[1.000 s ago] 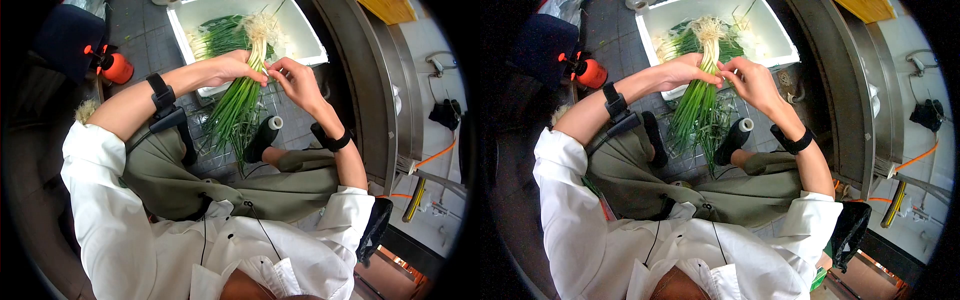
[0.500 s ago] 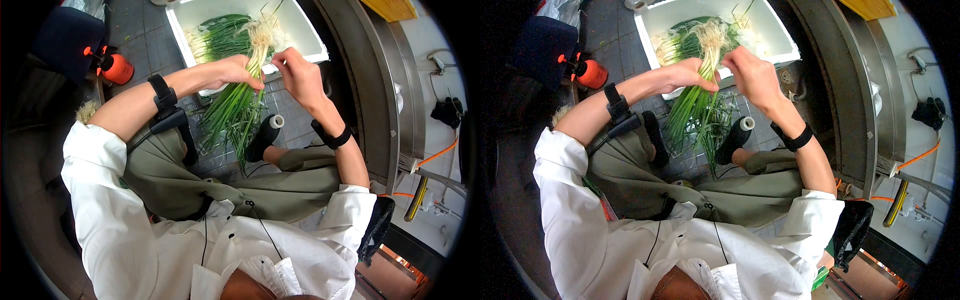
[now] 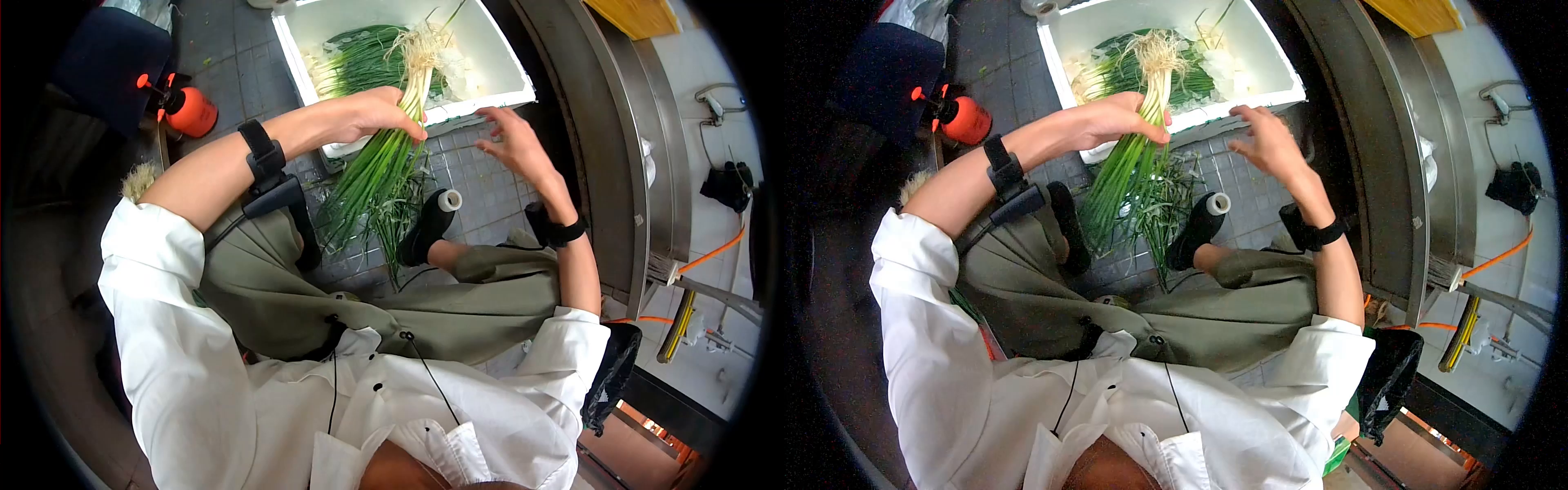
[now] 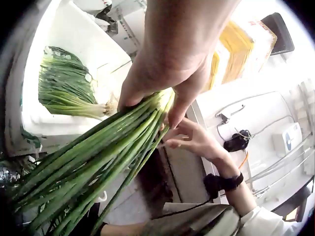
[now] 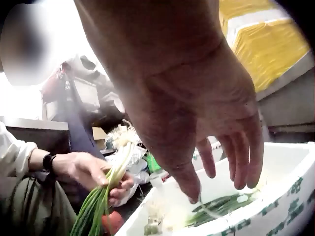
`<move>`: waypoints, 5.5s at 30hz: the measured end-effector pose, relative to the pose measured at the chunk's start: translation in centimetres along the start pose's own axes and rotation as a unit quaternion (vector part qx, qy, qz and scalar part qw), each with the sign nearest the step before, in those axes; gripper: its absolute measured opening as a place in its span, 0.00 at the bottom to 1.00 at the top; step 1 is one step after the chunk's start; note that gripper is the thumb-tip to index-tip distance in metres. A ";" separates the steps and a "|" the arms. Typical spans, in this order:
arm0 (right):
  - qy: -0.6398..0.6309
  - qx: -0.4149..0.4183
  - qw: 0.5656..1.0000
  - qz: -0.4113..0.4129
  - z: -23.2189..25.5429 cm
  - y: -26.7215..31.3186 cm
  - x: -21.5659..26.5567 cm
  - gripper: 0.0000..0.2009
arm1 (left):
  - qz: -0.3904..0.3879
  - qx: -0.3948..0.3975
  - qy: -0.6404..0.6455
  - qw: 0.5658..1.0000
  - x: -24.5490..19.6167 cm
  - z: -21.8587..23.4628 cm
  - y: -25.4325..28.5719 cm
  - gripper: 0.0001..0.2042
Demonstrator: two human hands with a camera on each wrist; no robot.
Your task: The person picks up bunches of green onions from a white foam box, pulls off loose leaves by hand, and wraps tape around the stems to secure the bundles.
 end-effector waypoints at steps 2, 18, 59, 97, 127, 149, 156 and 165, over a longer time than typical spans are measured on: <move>-0.055 -0.016 0.997 0.042 -1.1 -0.1 1.2 0.15 | 0.001 0.012 0.021 1.000 0.0 -0.1 -0.5 0.14; 0.045 0.094 0.990 0.096 -1.4 1.5 3.8 0.09 | 0.019 -0.007 0.189 0.982 -1.4 0.3 -0.3 0.19; -0.215 -0.101 0.964 0.121 0.5 -2.1 8.1 0.05 | -0.015 -0.074 0.063 0.995 -2.0 -0.5 0.6 0.11; -0.230 -0.121 0.966 -0.007 1.6 -0.6 6.4 0.08 | -0.014 -0.003 0.163 0.987 -4.0 -0.1 0.7 0.22; -0.271 -0.095 0.957 -0.041 -1.9 -1.7 5.8 0.15 | -0.069 -0.057 0.150 0.985 -3.8 1.5 0.2 0.12; -0.349 -0.070 0.929 -0.103 -2.4 -1.8 5.5 0.21 | -0.084 -0.055 0.160 0.982 -4.3 1.0 0.8 0.15; -0.262 -0.110 0.958 -0.046 -2.4 -2.1 5.5 0.22 | -0.149 -0.053 0.110 0.981 -5.2 -0.2 1.7 0.17; -0.319 -0.095 0.943 -0.018 -1.9 -2.4 4.7 0.16 | -0.107 -0.064 0.099 0.987 -5.2 0.8 1.2 0.13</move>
Point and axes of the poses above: each hand's wrist, its own y-axis away from the middle knuckle, its own z-axis out of the back of the hand, x = y × z, the point moved 5 cm from there along -y, towards the middle knuckle, and after that the axes turned 13 degrees about -x, right-handed, at the moved point
